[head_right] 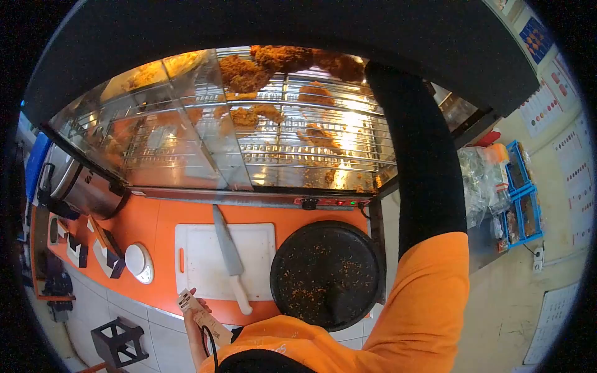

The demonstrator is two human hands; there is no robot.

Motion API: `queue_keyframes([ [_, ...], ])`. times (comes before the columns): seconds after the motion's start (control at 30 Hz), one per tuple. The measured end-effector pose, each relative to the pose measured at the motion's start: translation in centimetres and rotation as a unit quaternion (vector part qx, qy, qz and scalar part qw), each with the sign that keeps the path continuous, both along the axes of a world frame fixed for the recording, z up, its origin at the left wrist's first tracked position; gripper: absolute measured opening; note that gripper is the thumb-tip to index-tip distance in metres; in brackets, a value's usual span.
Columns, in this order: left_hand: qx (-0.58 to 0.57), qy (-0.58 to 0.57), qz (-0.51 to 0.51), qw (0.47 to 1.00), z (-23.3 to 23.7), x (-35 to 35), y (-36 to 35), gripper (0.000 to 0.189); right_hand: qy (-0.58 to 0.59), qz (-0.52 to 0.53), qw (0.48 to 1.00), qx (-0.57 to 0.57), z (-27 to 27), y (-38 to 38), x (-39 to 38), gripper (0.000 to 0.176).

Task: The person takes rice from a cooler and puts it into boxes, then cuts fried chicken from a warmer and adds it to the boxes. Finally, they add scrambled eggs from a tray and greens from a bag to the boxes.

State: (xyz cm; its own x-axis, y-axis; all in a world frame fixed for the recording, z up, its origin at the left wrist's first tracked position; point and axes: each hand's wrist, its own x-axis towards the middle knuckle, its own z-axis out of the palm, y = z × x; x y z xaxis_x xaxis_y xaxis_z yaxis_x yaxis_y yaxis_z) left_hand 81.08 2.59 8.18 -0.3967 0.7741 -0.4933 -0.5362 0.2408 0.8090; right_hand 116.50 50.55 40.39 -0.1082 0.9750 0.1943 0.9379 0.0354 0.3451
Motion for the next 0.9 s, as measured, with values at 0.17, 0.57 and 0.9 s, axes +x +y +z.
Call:
queue_keyframes([
  [0.17, -0.01, -0.022, 0.044, 0.999, -0.7, -0.9, -2.1, 0.06, -0.006, -0.001, 1.0, 0.008, 0.2, 0.1, 0.4, 0.024],
  [0.57, -0.028, -0.006, 0.029, 0.999, -1.0, -1.4, -1.9, 0.06, -0.026, -0.013, 0.998, 0.055, 0.8, -2.3, 1.9, 0.026],
  [0.9, -0.003, -0.018, 0.007, 1.0, -0.6, -1.0, -1.2, 0.057, -0.032, -0.016, 0.996, 0.084, 1.0, -4.1, 2.2, 0.028],
])
